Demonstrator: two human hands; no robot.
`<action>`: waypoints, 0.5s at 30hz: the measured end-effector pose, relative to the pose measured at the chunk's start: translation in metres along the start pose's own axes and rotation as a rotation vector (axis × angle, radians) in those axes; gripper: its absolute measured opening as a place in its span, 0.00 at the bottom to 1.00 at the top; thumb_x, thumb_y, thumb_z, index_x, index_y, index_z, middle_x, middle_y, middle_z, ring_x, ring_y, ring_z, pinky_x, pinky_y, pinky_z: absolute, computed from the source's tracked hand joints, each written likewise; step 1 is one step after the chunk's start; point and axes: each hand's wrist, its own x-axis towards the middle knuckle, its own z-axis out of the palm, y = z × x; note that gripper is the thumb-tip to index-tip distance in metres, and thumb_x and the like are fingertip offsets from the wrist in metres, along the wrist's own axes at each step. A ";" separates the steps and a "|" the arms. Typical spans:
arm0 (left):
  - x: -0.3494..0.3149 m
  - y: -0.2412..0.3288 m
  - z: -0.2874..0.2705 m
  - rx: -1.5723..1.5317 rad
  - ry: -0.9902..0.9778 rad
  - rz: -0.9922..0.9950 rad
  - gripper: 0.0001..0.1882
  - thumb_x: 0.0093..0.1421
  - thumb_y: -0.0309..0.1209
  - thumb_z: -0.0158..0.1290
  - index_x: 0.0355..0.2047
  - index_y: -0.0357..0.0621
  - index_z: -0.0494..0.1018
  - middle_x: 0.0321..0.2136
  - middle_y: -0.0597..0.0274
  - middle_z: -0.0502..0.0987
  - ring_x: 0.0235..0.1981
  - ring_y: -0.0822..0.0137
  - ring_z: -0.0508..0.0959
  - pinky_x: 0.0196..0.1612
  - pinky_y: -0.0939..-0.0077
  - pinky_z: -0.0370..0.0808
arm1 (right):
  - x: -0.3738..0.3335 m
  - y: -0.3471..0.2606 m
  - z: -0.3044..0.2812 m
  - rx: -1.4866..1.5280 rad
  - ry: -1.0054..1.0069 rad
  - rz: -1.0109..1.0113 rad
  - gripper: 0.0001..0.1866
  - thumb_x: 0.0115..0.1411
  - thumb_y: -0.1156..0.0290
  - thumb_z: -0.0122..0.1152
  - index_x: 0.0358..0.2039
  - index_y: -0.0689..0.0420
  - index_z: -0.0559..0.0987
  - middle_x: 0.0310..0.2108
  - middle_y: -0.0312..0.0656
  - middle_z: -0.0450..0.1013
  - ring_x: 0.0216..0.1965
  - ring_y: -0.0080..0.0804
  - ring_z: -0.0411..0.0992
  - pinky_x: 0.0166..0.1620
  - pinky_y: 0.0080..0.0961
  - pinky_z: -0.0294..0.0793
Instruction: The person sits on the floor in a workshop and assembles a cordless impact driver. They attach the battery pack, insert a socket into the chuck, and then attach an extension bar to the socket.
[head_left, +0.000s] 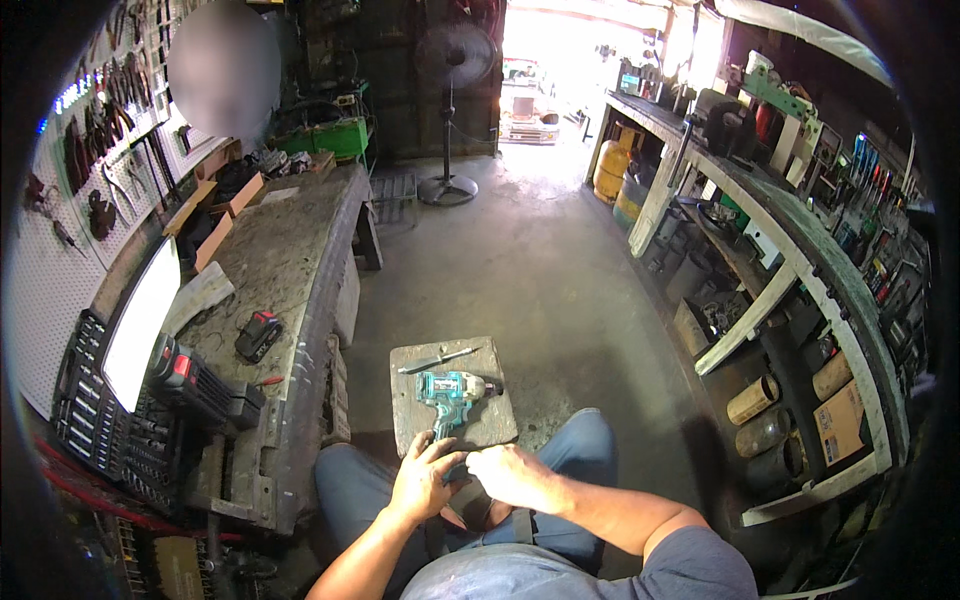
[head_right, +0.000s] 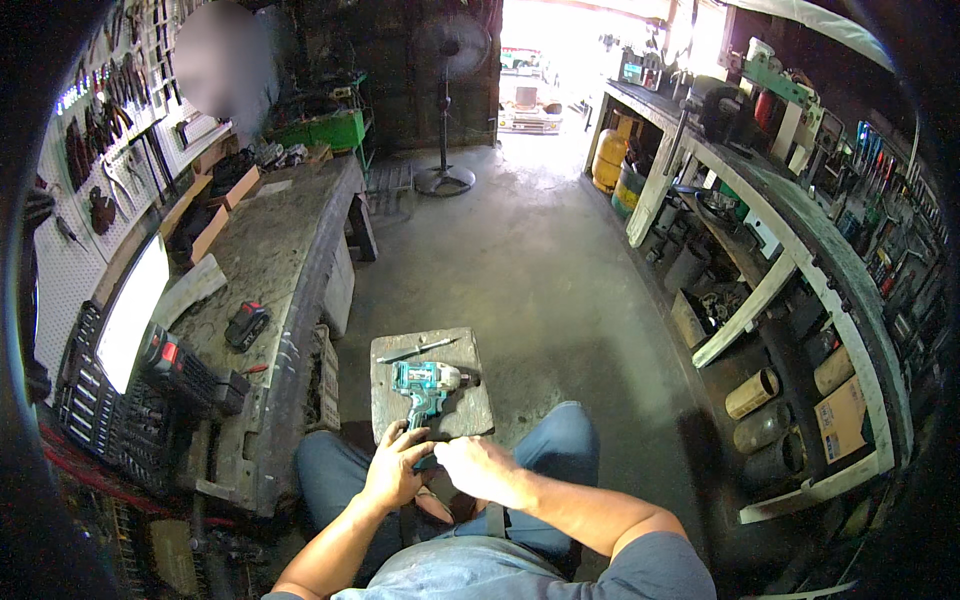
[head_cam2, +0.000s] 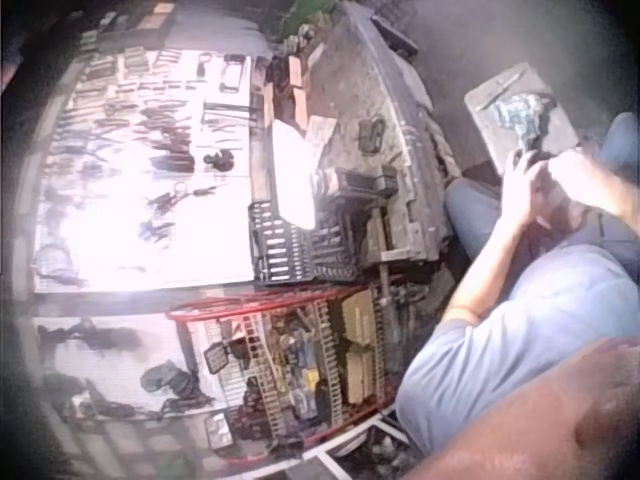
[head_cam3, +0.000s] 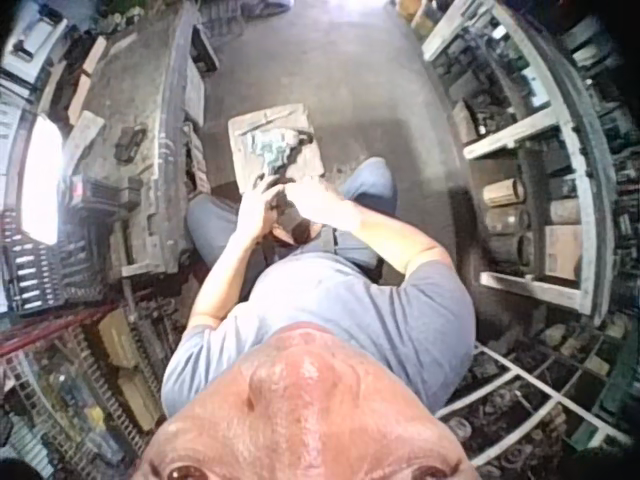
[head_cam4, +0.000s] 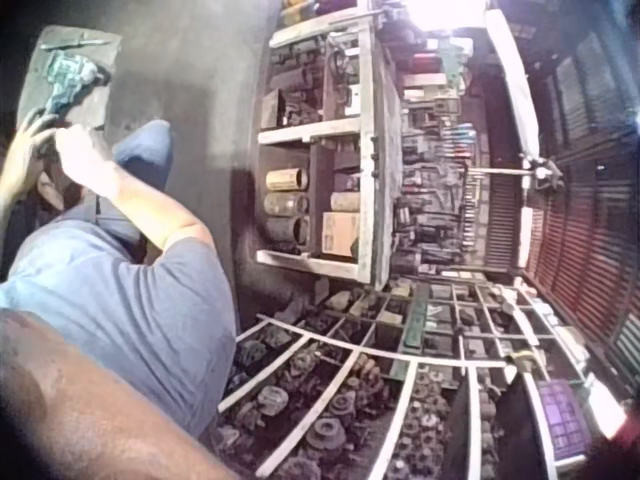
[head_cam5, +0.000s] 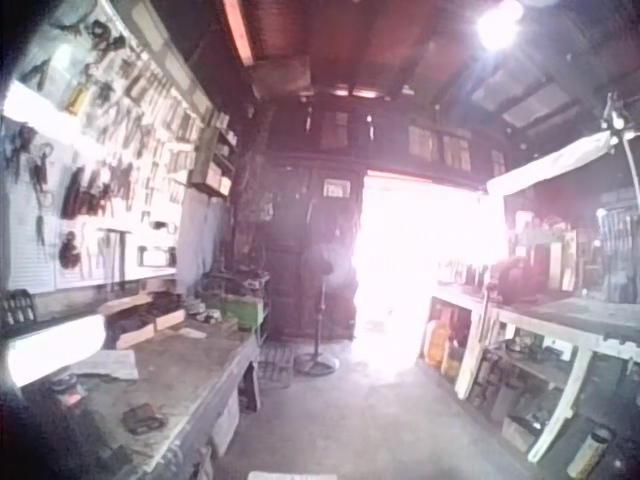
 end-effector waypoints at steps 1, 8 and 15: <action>0.000 0.000 0.000 -0.022 -0.004 -0.014 0.29 0.52 0.38 0.77 0.56 0.56 0.85 0.63 0.60 0.80 0.69 0.37 0.70 0.73 0.47 0.71 | 0.002 0.003 -0.005 -0.022 -0.023 -0.059 0.06 0.63 0.74 0.61 0.38 0.61 0.82 0.32 0.53 0.80 0.37 0.54 0.83 0.44 0.44 0.84; 0.004 -0.004 0.001 -0.081 -0.071 -0.095 0.28 0.55 0.39 0.75 0.57 0.58 0.85 0.65 0.65 0.80 0.73 0.37 0.66 0.76 0.47 0.68 | 0.013 0.013 -0.018 -0.282 -0.128 -0.176 0.10 0.61 0.69 0.62 0.37 0.56 0.89 0.37 0.48 0.85 0.42 0.45 0.85 0.48 0.40 0.85; 0.000 -0.009 0.006 -0.158 -0.009 -0.110 0.31 0.51 0.37 0.77 0.57 0.52 0.85 0.64 0.61 0.81 0.74 0.41 0.67 0.77 0.46 0.65 | 0.007 0.006 -0.009 -0.090 -0.002 -0.056 0.09 0.59 0.72 0.63 0.36 0.60 0.87 0.33 0.48 0.81 0.36 0.49 0.84 0.42 0.42 0.84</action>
